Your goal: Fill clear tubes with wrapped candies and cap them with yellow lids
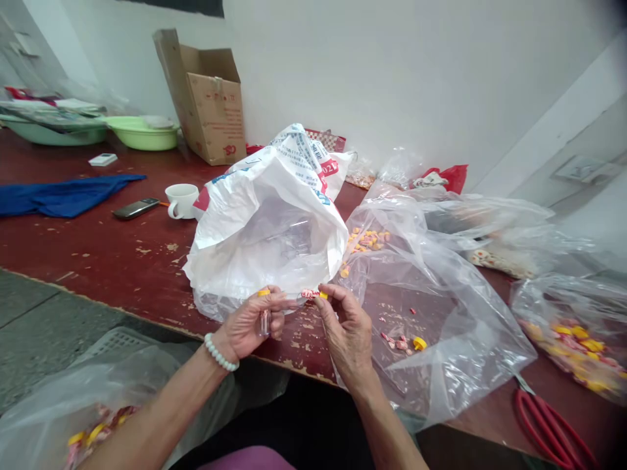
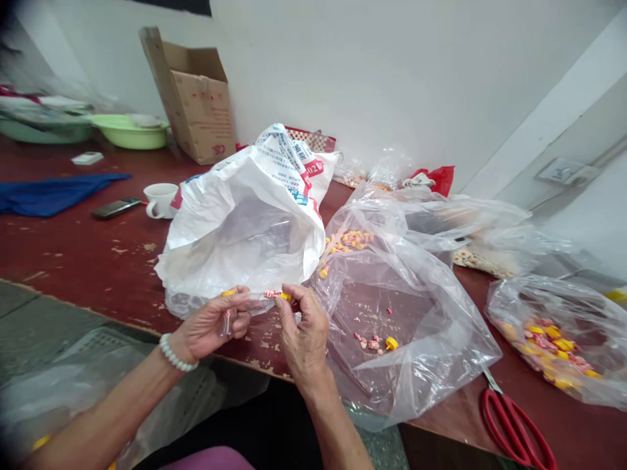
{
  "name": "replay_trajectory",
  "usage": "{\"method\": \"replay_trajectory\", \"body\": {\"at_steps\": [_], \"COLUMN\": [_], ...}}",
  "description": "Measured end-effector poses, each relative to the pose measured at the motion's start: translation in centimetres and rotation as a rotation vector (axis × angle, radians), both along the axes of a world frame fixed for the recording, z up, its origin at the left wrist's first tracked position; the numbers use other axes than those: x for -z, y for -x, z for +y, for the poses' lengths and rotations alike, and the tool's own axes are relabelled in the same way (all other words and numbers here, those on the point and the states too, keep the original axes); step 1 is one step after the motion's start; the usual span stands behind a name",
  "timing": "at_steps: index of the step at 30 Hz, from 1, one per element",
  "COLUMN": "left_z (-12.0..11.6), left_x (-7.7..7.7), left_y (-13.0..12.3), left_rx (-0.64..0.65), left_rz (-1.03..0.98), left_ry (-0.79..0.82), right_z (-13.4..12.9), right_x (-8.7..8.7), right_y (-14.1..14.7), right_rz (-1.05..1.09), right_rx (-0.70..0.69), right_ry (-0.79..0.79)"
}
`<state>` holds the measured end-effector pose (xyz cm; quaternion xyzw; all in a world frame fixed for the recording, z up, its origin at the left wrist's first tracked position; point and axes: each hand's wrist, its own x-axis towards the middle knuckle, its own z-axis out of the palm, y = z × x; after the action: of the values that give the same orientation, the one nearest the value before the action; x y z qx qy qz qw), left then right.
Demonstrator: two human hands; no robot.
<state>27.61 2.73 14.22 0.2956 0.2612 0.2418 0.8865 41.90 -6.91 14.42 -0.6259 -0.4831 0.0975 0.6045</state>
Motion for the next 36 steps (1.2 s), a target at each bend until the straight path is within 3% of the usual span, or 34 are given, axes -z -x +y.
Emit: {"method": "replay_trajectory", "body": {"at_steps": [5,8,16,23,26,31,36], "left_z": [-1.2,-1.5,-2.6,-4.0,-4.2,-4.2,-4.5], "left_x": [0.3,0.0,-0.4,-0.9,-0.8,-0.1,0.7], "left_y": [0.2,0.1,0.5,0.6,0.4,0.0,0.0], "left_rx": [-0.013,0.017,0.070,0.267,0.276,0.171,0.174], "left_rz": [-0.066,-0.101,0.029,-0.038,-0.089,-0.128,-0.120], "left_ry": [0.145,0.169,-0.074,-0.260,-0.221,-0.058,0.015], "right_z": [-1.6,-2.1,-2.1,-2.8,-3.1,-3.1,-2.9], "right_x": [-1.9,-2.2,-1.8,-3.2,-2.8,-0.8,0.0], "right_y": [0.0,0.3,0.0,0.4,0.7,1.4,1.1], "right_rz": [-0.278,-0.379,-0.028,-0.225,-0.247,-0.505,-0.552], "right_rx": [-0.041,-0.021,0.072,-0.256,-0.278,-0.170,-0.181], "right_ry": [-0.036,-0.069,-0.015,0.193,0.237,0.095,0.087]}}
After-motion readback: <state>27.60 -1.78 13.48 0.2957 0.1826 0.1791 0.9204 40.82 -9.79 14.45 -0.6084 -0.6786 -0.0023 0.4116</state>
